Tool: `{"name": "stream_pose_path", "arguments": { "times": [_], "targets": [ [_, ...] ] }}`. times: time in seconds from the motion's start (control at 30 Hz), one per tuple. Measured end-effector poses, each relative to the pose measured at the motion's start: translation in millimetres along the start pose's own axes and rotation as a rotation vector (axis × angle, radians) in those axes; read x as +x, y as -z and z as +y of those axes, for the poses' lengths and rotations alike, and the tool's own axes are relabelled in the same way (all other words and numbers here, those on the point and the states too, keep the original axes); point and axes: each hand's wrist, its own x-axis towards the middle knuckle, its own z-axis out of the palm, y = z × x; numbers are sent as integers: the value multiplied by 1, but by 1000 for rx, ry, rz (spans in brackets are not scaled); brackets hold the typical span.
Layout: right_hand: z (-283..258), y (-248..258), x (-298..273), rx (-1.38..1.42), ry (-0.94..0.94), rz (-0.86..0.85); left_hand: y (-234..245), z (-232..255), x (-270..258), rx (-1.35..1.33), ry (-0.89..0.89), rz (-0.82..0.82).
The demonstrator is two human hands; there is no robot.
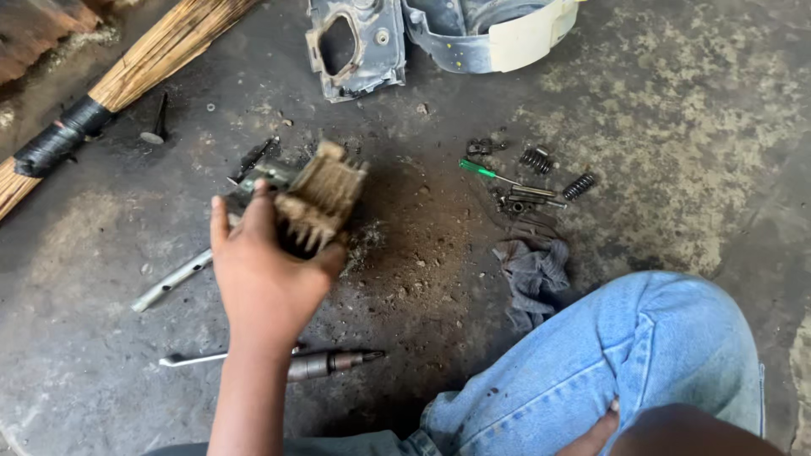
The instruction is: The person scrubs a metal engine cylinder head with a wire brush and a metal scraper while sitting on the floor. They rotate the part to clean different sides and crevices, removing grime and debris from the surface.
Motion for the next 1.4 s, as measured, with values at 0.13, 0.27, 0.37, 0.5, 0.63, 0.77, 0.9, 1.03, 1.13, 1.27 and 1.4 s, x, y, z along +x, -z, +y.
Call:
{"name": "stream_pose_path", "arguments": {
  "times": [0.13, 0.27, 0.37, 0.5, 0.63, 0.77, 0.9, 1.03, 1.13, 1.27, 1.4],
  "targets": [
    [-11, 14, 4, -17, 54, 28, 2, -4, -1, -2, 9, 52],
    [-22, 22, 6, -43, 122, 38, 12, -8, -2, 23, -7, 65],
    [-26, 25, 0, -66, 155, 43, 5, 1, 1, -3, 24, 3],
    [-41, 45, -21, -65, 262, 152, 8, 6, 0, 49, -182, 117],
    [-32, 44, -25, -36, 316, 380, 2, 13, -2, 33, -187, 39],
    [-24, 11, 35, 77, 323, 575, 2, 21, 2, 11, -199, -14],
    [-9, -20, 59, 31, 365, 662, 6, 22, 1, -16, -221, -63],
    [0, -36, 72, 42, 381, 664, 6, 23, 3, 17, -232, -105],
    [4, -42, 78, 30, 385, 676, 7, 22, 3, 13, -247, -106],
    [5, -55, 83, 123, 429, 773, 7, 22, 3, 2, -237, -102],
    [0, -74, 88, 146, 505, 868, 7, 18, 3, -10, -265, -90]
  ]
}}
